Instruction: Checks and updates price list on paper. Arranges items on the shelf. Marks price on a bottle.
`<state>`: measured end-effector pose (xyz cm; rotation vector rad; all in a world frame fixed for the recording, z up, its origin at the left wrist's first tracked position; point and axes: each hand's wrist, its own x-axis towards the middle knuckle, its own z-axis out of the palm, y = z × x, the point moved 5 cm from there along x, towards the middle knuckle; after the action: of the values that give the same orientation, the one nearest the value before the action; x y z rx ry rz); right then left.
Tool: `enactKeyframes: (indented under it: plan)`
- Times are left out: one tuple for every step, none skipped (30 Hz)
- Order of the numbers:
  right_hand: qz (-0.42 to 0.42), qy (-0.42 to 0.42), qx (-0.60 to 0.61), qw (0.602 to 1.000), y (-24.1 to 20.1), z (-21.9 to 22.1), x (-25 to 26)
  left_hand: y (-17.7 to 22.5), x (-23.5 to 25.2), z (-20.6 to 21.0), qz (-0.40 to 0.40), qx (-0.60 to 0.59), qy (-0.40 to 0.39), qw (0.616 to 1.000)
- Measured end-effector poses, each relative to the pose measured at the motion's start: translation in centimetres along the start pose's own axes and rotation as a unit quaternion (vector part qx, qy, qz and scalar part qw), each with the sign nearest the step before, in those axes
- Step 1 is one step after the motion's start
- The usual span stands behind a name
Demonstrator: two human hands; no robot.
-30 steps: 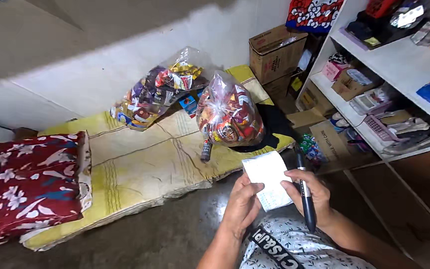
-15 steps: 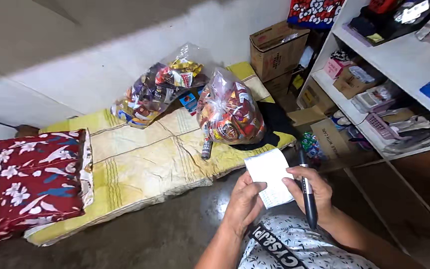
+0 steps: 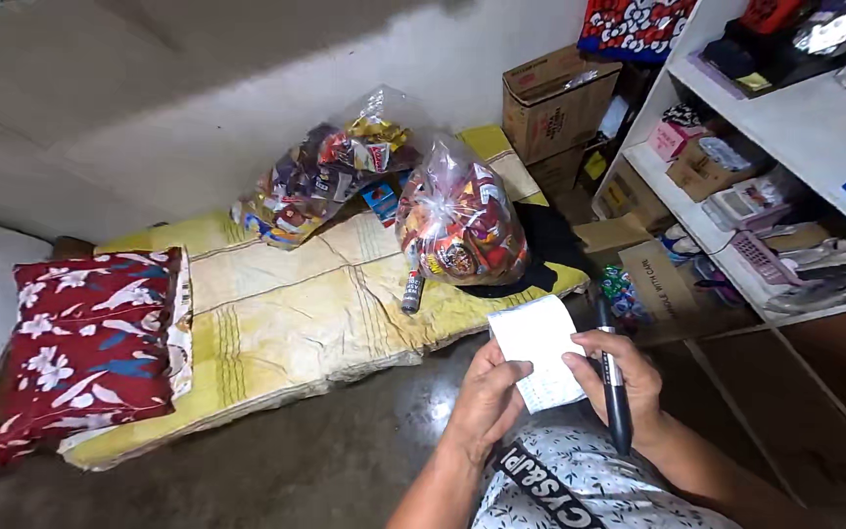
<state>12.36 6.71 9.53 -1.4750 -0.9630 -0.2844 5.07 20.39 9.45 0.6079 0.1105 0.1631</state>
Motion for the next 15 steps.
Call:
enactKeyframes:
  plan:
    - [-0.001, 0.000, 0.000, 1.000, 0.02, 0.01, 0.01, 0.00, 0.02, 0.00, 0.001, 0.000, 0.002, 1.000]
    - [-0.003, -0.001, -0.001, 1.000, 0.04, 0.03, 0.00, -0.01, 0.05, 0.02, 0.001, 0.003, 0.007, 1.000]
    - [-0.003, -0.002, -0.001, 1.000, 0.03, 0.03, -0.01, -0.01, 0.08, 0.02, 0.001, 0.005, 0.008, 1.000]
    - [-0.003, -0.003, -0.001, 1.000, 0.02, 0.03, -0.03, -0.02, 0.10, 0.01, 0.001, 0.006, 0.007, 1.000]
    - [-0.003, -0.005, 0.000, 1.000, -0.01, 0.03, -0.03, -0.04, 0.11, -0.04, 0.001, 0.006, 0.005, 1.000]
    - [-0.001, -0.006, 0.002, 1.000, -0.04, 0.03, -0.03, -0.07, 0.13, -0.09, 0.001, 0.005, 0.006, 1.000]
    - [-0.001, -0.007, 0.002, 1.000, -0.06, 0.04, -0.04, -0.09, 0.14, -0.12, 0.000, 0.003, 0.009, 1.000]
    - [-0.002, -0.008, 0.002, 1.000, -0.08, 0.04, -0.06, -0.10, 0.12, -0.12, 0.000, 0.002, 0.012, 1.000]
    - [-0.002, -0.007, 0.002, 1.000, -0.07, 0.05, -0.08, -0.11, 0.12, -0.14, -0.001, 0.001, 0.015, 1.000]
    - [-0.001, -0.007, 0.001, 1.000, -0.07, 0.05, -0.09, -0.13, 0.11, -0.17, -0.001, 0.000, 0.015, 1.000]
    - [-0.001, -0.008, -0.001, 1.000, -0.08, 0.04, -0.12, -0.15, 0.10, -0.18, -0.001, -0.002, 0.013, 1.000]
    - [-0.002, -0.009, -0.002, 1.000, -0.10, 0.02, -0.13, -0.16, 0.10, -0.20, -0.001, -0.005, 0.009, 1.000]
    - [-0.002, -0.011, -0.003, 1.000, -0.10, 0.03, -0.13, -0.18, 0.10, -0.21, 0.000, -0.007, 0.008, 1.000]
    - [-0.002, -0.011, -0.003, 1.000, -0.09, 0.03, -0.14, -0.19, 0.10, -0.21, 0.000, -0.008, 0.007, 1.000]
    - [-0.003, -0.010, -0.003, 1.000, -0.08, 0.04, -0.18, -0.21, 0.08, -0.20, 0.000, -0.008, 0.008, 1.000]
